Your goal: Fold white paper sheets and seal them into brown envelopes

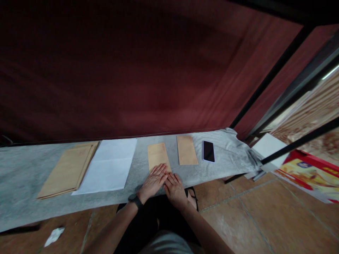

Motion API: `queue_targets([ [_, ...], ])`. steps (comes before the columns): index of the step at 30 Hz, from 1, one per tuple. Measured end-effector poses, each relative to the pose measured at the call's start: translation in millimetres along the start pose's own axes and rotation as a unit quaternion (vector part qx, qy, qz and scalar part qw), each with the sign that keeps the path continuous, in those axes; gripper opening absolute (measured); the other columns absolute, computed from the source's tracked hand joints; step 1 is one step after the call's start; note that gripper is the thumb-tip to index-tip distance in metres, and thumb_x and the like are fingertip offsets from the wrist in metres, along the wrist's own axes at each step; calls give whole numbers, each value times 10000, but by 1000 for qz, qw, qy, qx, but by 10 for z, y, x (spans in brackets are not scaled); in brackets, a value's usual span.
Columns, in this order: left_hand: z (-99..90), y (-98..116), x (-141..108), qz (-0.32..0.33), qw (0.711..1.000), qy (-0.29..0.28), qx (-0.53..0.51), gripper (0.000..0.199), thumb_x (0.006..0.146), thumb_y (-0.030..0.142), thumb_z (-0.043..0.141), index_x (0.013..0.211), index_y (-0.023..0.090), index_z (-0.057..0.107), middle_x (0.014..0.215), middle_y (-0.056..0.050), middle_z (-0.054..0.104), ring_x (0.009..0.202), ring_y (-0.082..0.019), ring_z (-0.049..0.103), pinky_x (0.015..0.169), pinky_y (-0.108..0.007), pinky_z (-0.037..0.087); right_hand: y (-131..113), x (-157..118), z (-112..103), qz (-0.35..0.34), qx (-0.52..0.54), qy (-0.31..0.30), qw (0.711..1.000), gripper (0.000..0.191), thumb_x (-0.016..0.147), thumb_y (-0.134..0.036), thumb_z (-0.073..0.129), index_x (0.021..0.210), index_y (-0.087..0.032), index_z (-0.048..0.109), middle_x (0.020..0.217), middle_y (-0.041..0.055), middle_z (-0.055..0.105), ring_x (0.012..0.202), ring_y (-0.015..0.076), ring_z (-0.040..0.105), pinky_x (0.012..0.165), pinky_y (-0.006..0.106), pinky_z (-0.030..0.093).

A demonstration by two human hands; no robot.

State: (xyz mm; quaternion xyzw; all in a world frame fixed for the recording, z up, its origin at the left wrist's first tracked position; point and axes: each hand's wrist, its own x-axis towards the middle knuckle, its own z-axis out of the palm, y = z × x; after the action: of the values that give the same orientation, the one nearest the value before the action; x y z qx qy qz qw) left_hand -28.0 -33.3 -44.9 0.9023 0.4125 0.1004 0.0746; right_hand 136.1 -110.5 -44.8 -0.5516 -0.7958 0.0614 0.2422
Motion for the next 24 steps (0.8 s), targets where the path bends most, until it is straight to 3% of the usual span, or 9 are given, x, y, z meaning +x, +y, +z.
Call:
queue_targets([
  [6, -75, -46, -270, 4, 998, 51, 27, 435, 1031, 293, 344, 1367, 160, 587, 1433, -89, 595, 1343, -172, 531, 1131, -353, 436, 145, -22, -127, -26, 4, -9, 1000, 463, 994, -224, 489, 1457, -218, 502, 1496, 70, 532, 1377, 183, 491, 1180, 414, 355],
  [10, -166, -49, -306, 11, 998, 26, 60, 403, 983, 181, 396, 1320, 155, 614, 1400, -108, 621, 1310, -188, 564, 1102, -359, 465, 170, -79, -169, -4, -7, -1, 1000, 490, 994, -229, 487, 1483, -201, 470, 1505, 84, 518, 1389, 203, 480, 1187, 433, 344],
  [15, -221, 14, -324, 31, 994, -8, 102, 571, 830, -19, 401, 1332, 171, 598, 1405, -110, 616, 1321, -188, 554, 1100, -351, 458, 130, -125, -171, 3, -14, -5, 1000, 502, 990, -221, 488, 1489, -173, 460, 1516, 86, 505, 1408, 216, 454, 1196, 437, 331],
  [21, -246, 36, -378, 27, 994, 13, 105, 538, 824, -29, 404, 1277, 150, 633, 1366, -125, 641, 1274, -210, 596, 1072, -374, 491, 106, -142, -160, 3, -13, 1, 1000, 514, 982, -220, 503, 1494, -196, 458, 1511, 84, 511, 1407, 223, 457, 1195, 453, 338],
  [24, -225, 51, -389, 12, 996, 38, 83, 445, 903, 53, 416, 1271, 161, 640, 1373, -118, 639, 1269, -215, 602, 1075, -388, 492, 139, -89, -168, 10, 2, 8, 1000, 459, 991, -217, 488, 1449, -223, 517, 1461, 72, 570, 1374, 212, 496, 1188, 459, 353],
])
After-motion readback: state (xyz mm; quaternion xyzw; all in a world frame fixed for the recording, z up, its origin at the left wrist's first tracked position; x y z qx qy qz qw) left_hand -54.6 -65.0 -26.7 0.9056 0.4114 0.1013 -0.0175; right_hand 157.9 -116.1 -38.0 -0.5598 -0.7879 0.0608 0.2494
